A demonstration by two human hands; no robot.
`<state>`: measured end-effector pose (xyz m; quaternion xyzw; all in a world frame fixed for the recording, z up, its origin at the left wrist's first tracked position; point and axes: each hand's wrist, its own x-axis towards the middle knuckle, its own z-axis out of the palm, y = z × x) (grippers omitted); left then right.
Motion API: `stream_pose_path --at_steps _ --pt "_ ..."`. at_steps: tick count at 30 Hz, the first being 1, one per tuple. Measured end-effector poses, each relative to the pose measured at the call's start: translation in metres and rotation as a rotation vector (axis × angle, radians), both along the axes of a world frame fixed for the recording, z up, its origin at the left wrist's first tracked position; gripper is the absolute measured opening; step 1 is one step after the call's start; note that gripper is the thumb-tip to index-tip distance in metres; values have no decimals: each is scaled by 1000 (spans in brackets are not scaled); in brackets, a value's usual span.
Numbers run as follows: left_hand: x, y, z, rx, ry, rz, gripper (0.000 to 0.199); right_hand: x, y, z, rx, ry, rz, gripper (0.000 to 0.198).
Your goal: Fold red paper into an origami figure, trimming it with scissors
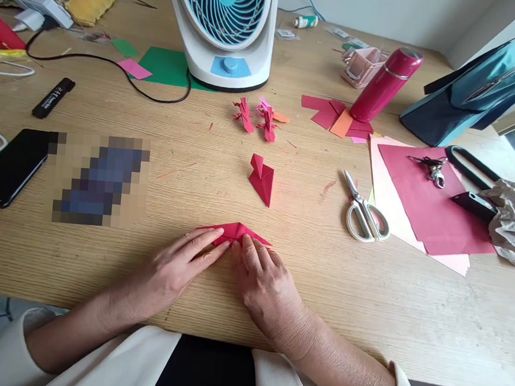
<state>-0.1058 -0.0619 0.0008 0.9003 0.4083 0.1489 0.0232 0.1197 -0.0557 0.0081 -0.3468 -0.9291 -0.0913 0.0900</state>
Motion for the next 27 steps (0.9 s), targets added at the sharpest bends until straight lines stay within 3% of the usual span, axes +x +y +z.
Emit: stream_pose_path --at_steps 6,16,27 --pt "2 0 1 16 119 8 48 0 0 0 -4 -3 1 40" --pt "14 -3 6 23 132 10 36 -1 -1 -1 -10 3 12 43" --pt "22 -4 2 68 170 53 40 -1 0 -1 38 8 16 40"
